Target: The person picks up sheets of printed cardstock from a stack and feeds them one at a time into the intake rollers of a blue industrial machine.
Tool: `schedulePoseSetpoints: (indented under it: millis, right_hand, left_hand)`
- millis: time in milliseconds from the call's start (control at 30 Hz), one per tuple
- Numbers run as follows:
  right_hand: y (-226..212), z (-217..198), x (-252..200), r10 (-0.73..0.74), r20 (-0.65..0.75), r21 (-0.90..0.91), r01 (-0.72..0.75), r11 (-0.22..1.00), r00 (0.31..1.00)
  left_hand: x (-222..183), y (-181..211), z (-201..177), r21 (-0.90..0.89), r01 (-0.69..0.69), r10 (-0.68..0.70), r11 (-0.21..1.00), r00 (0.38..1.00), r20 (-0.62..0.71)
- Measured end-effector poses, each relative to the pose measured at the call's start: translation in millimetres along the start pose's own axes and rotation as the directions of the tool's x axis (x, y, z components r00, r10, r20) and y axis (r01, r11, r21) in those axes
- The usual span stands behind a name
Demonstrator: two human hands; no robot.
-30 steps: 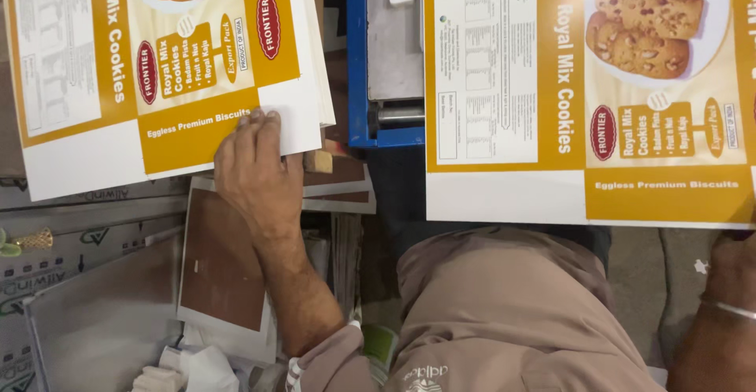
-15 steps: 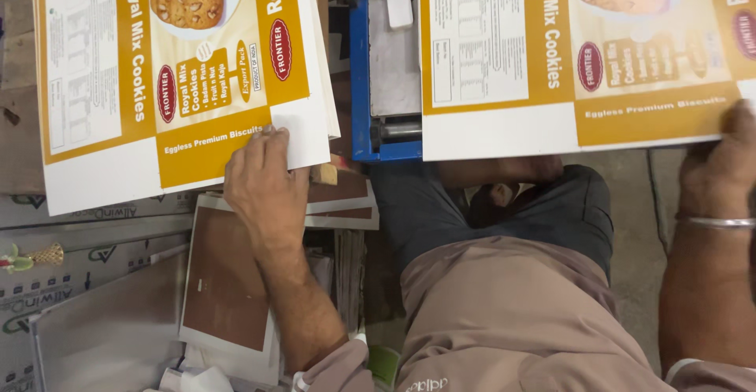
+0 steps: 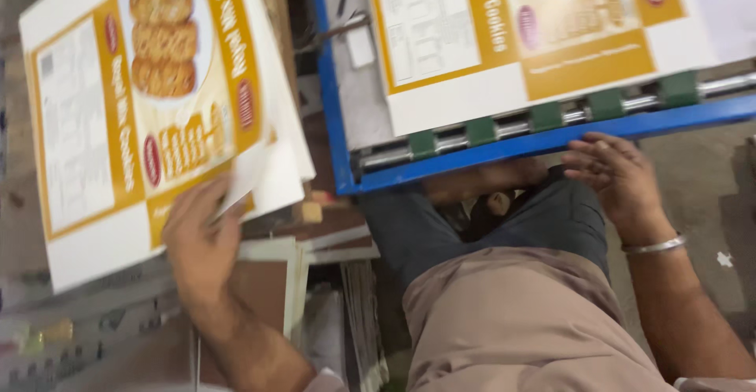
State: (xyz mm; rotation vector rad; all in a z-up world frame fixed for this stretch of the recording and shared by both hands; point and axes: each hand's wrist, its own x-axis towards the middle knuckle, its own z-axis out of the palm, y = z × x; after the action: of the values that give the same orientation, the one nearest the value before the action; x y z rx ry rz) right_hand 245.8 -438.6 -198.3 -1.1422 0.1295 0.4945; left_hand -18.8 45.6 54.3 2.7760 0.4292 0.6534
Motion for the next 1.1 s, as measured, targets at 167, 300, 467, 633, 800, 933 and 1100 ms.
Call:
schedulePoseSetpoints:
  millis: [167,300,467,633,800,933,1100]
  right_hand:
    - [-3.0,7.1,16.1,-0.348,-0.009,-0.372,0.320,0.871,0.938]
    - [-34.9,24.3,74.8,-0.529,0.316,-0.898,0.428,0.102,0.788]
    - [-47.7,64.7,178.2,-0.296,0.308,-0.951,0.283,-0.126,0.904]
    - [-39.6,76.2,238.6,-0.304,0.305,-0.951,0.272,-0.146,0.903]
    - [-47.6,78.0,225.5,-0.543,0.364,-0.861,0.495,0.113,0.757]
    - [-49.8,122.2,131.9,-0.222,0.281,-0.543,0.345,0.765,0.934]
    - [-51.5,185.7,4.9,0.153,0.655,-0.331,0.098,0.939,0.740]
  left_hand:
    - [-12.9,-17.8,27.9,0.091,0.085,-0.075,0.992,0.991,-0.107]
    - [-17.2,-10.6,50.7,0.172,0.018,0.006,0.985,0.991,-0.136]
    - [-17.4,-5.4,53.7,0.154,0.063,-0.040,0.986,0.988,-0.148]
    - [-17.4,-2.9,53.0,0.162,0.079,-0.057,0.984,0.989,-0.139]
    - [-11.9,-3.4,39.7,0.158,0.060,-0.043,0.986,0.993,-0.107]
    - [3.2,-4.2,32.9,0.005,0.038,-0.035,0.999,0.957,-0.287]
    - [26.2,78.2,100.6,0.163,-0.017,0.057,0.986,0.968,-0.244]
